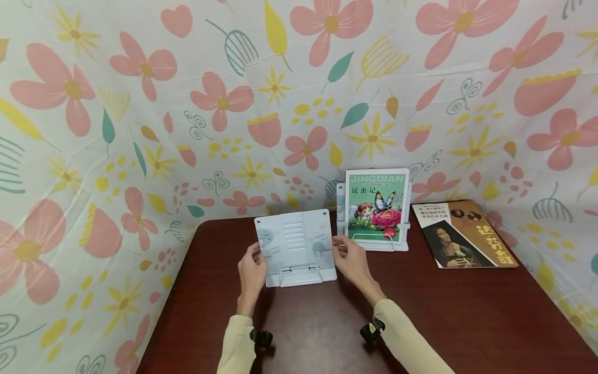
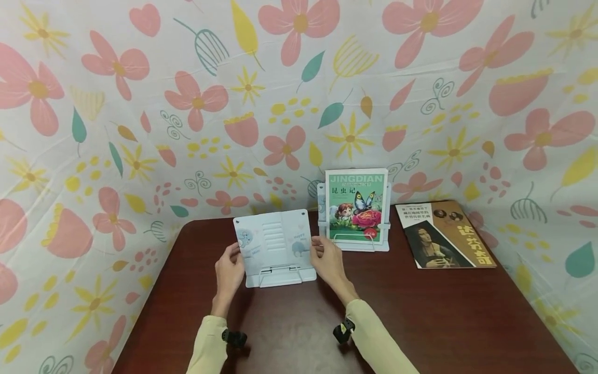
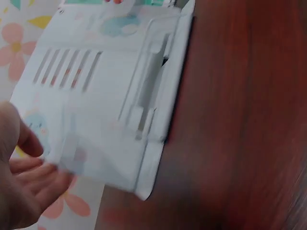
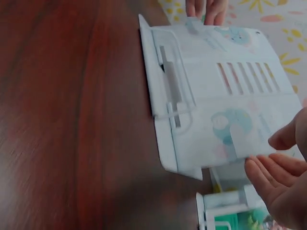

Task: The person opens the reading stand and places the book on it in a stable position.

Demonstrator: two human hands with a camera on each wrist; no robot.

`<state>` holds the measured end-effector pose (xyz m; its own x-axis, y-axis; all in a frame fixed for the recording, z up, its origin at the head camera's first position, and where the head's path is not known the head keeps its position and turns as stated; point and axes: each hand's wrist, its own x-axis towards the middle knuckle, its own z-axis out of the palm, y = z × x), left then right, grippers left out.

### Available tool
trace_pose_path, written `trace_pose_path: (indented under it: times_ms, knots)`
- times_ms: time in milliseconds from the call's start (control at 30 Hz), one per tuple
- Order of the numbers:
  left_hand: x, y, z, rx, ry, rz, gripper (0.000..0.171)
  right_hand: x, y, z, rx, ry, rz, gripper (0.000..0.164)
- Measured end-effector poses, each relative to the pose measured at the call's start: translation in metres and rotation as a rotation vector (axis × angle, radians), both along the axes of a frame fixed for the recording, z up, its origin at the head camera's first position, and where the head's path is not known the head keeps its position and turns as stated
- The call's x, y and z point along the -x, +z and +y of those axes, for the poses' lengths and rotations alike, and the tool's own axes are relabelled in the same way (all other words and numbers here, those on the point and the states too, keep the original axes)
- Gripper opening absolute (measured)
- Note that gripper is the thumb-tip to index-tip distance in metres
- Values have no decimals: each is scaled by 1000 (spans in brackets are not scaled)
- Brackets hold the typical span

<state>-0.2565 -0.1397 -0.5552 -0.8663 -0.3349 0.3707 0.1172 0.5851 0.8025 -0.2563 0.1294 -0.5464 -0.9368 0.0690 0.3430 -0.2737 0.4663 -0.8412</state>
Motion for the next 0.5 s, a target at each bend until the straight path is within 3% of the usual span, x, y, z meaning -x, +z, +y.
trace_pose_path:
  times_ms: [133,233,300,400,433,500]
  knots:
    - [4,-3,41,34,106,238,44,-11,-2,31,7,-31,10,24]
    - [5,4,86,76,97,406,48,-17,-2,65,-12,-162,29,17]
    - [5,7,118,99,14,498,44,-20,-2,91,-14,-273,28,17]
    - [7,0,166,115,-188,562,32,-23,-4,129,23,-428,-8,20]
    - [7,-4,181,114,-269,557,29,-23,-7,141,33,-477,-25,21]
    - [4,-13,210,100,-438,471,27,-24,-11,165,37,-549,-69,25]
